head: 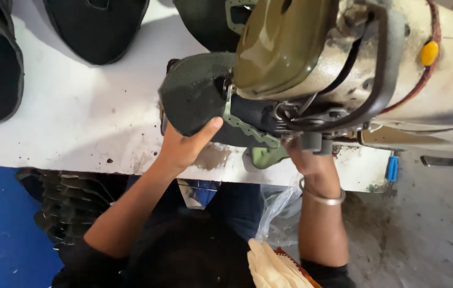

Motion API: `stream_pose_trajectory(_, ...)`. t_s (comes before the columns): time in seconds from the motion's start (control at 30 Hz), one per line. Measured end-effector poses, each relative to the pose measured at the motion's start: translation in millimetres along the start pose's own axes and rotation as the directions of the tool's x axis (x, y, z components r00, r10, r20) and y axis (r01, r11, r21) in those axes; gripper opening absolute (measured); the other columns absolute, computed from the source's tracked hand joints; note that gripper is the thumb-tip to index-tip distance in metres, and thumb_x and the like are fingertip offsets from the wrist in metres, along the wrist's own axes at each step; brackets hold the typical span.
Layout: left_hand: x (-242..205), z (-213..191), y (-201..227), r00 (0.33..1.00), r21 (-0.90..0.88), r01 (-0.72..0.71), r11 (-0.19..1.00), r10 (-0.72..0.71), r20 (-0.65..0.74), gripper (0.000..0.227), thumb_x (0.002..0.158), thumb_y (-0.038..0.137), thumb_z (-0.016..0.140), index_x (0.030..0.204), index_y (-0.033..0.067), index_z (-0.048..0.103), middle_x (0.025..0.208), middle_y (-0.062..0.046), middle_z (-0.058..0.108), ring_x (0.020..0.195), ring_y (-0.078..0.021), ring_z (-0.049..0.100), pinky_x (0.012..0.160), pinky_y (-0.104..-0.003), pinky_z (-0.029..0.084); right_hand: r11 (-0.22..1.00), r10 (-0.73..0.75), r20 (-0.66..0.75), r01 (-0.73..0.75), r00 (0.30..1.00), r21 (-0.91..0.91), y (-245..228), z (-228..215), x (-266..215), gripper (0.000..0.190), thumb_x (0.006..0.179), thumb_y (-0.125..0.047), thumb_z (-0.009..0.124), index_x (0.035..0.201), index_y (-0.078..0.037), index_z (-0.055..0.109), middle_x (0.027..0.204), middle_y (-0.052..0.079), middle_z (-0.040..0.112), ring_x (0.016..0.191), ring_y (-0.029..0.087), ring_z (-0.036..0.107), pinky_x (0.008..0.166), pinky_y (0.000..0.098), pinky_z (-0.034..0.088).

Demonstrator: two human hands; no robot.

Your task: The person operates a sewing machine to stitch the edges of black slipper uppers. They repeatedly pick up a slipper, guide it under the needle, and then place the finished item on a pile to the left.

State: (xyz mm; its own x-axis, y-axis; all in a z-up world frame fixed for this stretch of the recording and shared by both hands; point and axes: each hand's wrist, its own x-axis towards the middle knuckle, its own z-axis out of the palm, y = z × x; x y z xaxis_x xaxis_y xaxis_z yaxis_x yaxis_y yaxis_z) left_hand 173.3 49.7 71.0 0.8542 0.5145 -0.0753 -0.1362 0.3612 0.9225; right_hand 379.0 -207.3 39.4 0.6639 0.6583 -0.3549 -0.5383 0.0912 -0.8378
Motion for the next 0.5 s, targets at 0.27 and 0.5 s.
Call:
stream_pose_trajectory(0.27, 2, 11, 10, 0.997, -0.079, 0.011, 0.997, -0.018, -0.081, 0.022, 0.097, 0.009, 0.073, 0.117, 0.0026, 0.067, 0.108, 0.001, 0.069, 0.096, -0.0078, 0.063, 0.084, -0.027, 0.054, -0.115, -0.974, 0.158, 0.247, 0.162, -0.962, -87, 45, -95, 0.026, 0.107, -0.010, 0.077, 0.126, 0.005, 0.067, 0.123, 0.020, 0.073, 0.117, 0.028, 0.071, 0.110, 0.0469, 0.057)
stream_pose_trajectory(0.5, 2, 14, -2, 0.995, -0.155, 0.041, 0.987, -0.055, -0.087, 0.018, 0.099, 0.013, 0.073, 0.112, 0.0016, 0.068, 0.101, -0.001, 0.070, 0.090, -0.0096, 0.063, 0.080, -0.029, 0.054, -0.340, -0.940, 0.339, -0.055, 0.032, -0.939, -47, -15, -86, 0.016, 0.102, 0.001, 0.076, 0.112, 0.012, 0.069, 0.117, 0.025, 0.076, 0.117, 0.037, 0.072, 0.113, 0.0567, 0.048)
